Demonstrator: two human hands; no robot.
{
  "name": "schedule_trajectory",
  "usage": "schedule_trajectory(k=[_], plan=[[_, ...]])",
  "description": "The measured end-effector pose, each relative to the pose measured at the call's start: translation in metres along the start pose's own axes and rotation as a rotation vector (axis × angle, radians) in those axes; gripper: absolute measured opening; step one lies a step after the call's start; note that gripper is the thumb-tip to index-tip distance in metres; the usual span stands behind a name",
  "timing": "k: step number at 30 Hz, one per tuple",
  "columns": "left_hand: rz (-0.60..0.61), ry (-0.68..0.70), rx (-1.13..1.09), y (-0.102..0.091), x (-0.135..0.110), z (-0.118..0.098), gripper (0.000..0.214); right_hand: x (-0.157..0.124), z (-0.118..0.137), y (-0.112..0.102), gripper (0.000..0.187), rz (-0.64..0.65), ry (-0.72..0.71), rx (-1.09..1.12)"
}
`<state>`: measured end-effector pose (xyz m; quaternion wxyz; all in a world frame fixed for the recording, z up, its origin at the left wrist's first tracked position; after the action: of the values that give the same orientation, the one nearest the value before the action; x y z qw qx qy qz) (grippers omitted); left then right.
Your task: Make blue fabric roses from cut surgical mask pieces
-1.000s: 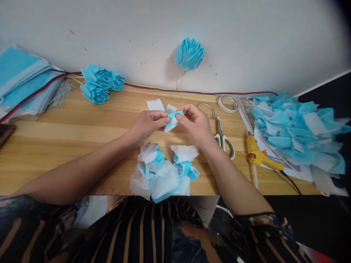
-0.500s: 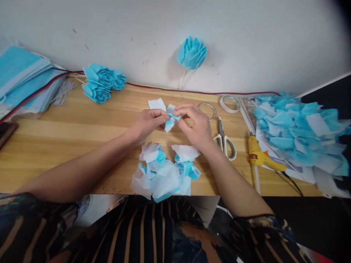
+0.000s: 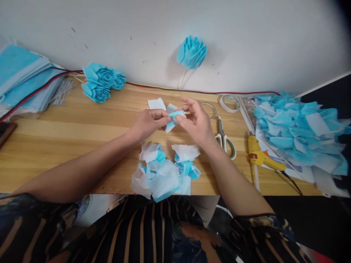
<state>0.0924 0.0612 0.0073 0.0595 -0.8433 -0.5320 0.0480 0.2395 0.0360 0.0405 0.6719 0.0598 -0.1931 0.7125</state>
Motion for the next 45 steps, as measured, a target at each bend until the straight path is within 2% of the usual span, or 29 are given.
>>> schedule_trajectory(k=[4,6,16,20,26,36,41,43,45], plan=[[0.008,0.042,0.075,0.002,-0.001,-0.003,0.031,0.001,0.003,0.001,0.01,-0.017,-0.039,-0.091],[0.013,0.05,0.111,0.003,-0.001,-0.003,0.03,0.0,0.005,0.0,0.003,-0.05,-0.071,-0.14],[0.011,0.003,0.06,0.003,0.0,0.002,0.03,-0.006,0.021,0.008,0.008,-0.033,-0.284,-0.349],[-0.003,-0.069,-0.07,0.001,0.002,0.007,0.025,-0.008,0.028,0.011,0.009,0.001,-0.384,-0.395],[0.007,-0.149,-0.294,0.002,0.004,0.016,0.022,-0.01,0.03,0.011,0.019,0.015,-0.491,-0.473],[0.064,-0.087,-0.383,0.004,0.005,0.014,0.024,-0.009,0.026,0.01,0.029,0.026,-0.473,-0.531],[0.023,-0.079,-0.36,0.003,0.005,0.013,0.025,-0.011,0.029,0.01,0.031,0.016,-0.504,-0.486],[-0.016,-0.087,-0.357,0.0,0.006,0.014,0.021,-0.011,0.03,0.009,0.031,0.022,-0.469,-0.43],[-0.048,-0.081,-0.354,-0.003,0.006,0.014,0.019,-0.009,0.027,0.005,0.028,-0.003,-0.372,-0.323]])
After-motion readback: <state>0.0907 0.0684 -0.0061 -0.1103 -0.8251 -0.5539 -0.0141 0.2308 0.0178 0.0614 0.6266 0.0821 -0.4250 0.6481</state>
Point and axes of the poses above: each hand's wrist, its own x-axis towards the middle knuckle, its own y-axis out of the palm, z = x × y, the point moved 8 cm from there along x, towards the middle knuckle, and after that the axes turned 11 degrees about x, right-handed, at the moved point
